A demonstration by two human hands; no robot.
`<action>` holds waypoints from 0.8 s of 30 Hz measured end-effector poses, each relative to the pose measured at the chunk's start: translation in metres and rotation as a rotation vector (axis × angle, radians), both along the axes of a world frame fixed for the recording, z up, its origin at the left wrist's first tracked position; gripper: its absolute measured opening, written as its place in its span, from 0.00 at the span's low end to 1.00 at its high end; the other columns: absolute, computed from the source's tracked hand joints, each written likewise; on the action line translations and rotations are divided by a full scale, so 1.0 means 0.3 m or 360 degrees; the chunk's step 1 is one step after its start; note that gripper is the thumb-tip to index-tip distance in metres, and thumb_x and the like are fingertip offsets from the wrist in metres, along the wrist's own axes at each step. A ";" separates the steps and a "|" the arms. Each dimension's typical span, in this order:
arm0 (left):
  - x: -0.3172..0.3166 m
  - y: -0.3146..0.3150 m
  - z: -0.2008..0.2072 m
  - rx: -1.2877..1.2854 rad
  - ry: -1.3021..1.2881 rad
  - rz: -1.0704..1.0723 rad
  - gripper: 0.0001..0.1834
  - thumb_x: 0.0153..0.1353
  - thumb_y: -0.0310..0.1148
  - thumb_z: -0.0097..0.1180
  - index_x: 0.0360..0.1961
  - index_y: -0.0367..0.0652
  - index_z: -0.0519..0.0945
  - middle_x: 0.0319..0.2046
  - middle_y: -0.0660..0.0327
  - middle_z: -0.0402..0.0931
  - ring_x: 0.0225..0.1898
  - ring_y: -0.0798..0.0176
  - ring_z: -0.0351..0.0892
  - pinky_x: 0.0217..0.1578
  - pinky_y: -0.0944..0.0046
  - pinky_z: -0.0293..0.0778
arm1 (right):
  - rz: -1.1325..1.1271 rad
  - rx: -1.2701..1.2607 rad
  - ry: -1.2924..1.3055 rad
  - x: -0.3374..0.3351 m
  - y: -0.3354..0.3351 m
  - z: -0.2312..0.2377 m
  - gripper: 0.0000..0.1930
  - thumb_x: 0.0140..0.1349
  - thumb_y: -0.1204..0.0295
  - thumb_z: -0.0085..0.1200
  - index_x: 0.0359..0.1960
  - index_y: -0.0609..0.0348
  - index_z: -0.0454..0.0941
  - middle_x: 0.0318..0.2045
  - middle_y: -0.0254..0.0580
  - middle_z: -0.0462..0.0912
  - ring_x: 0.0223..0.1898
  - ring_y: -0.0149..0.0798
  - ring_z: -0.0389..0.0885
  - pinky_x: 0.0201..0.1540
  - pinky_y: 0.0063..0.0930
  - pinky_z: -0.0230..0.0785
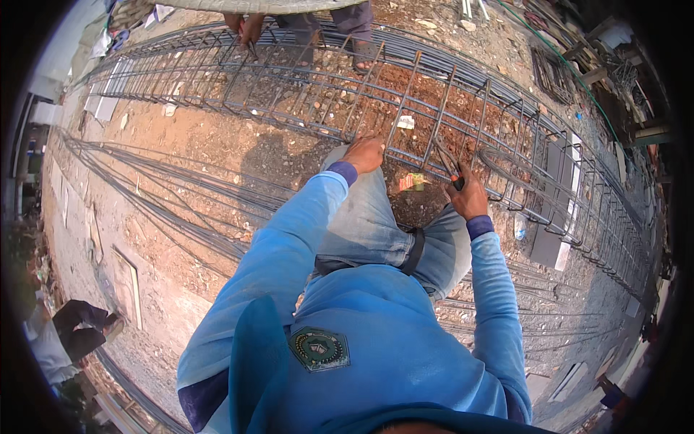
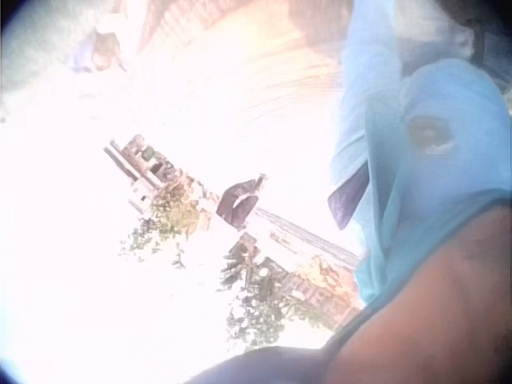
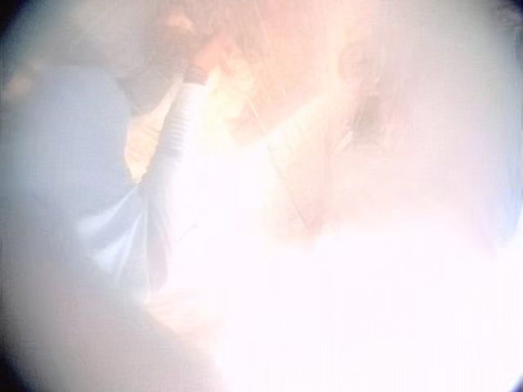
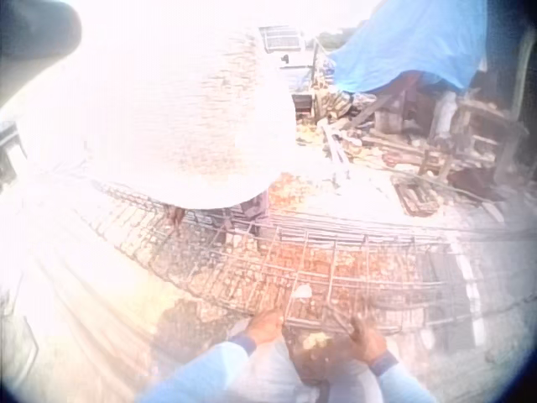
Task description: The person secures steel rebar joints by twisting thin wire ties around them using pliers at a construction site.
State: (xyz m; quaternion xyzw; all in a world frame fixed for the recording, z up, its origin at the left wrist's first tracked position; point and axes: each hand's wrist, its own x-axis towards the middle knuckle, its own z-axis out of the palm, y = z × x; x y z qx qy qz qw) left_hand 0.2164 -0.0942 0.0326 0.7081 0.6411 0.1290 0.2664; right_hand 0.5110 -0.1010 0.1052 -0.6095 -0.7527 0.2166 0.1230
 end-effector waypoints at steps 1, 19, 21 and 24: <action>0.032 0.001 0.050 -0.0064 -0.0075 -0.0011 0.16 0.59 0.30 0.43 0.45 0.34 0.74 0.49 0.43 0.72 0.56 0.41 0.67 0.62 0.41 0.54 | 0.0106 0.0185 -0.0124 0.029 0.015 -0.009 0.30 0.48 0.71 0.62 0.57 0.58 0.70 0.42 0.50 0.79 0.44 0.52 0.78 0.47 0.41 0.70; 0.153 -0.023 0.015 -0.0212 0.0219 -0.0243 0.24 0.55 0.30 0.48 0.53 0.31 0.76 0.67 0.42 0.51 0.71 0.44 0.42 0.69 0.51 0.46 | 0.0298 0.0454 -0.0482 0.077 0.209 -0.240 0.31 0.63 0.58 0.51 0.67 0.48 0.59 0.56 0.55 0.71 0.58 0.56 0.66 0.57 0.56 0.58; 0.119 -0.028 -0.041 -0.0330 0.0151 -0.0237 0.23 0.55 0.31 0.48 0.51 0.30 0.76 0.66 0.43 0.52 0.71 0.43 0.43 0.69 0.52 0.46 | 0.0394 0.0139 -0.0515 0.031 0.201 -0.178 0.30 0.63 0.59 0.51 0.66 0.50 0.61 0.55 0.56 0.72 0.58 0.57 0.67 0.57 0.55 0.59; 0.135 0.014 -0.036 -0.0209 0.0045 -0.0217 0.18 0.54 0.32 0.49 0.43 0.32 0.79 0.61 0.46 0.63 0.69 0.46 0.49 0.69 0.49 0.44 | 0.0420 0.0323 -0.0478 0.106 0.290 -0.226 0.30 0.59 0.66 0.53 0.65 0.48 0.62 0.53 0.52 0.73 0.55 0.56 0.69 0.56 0.51 0.62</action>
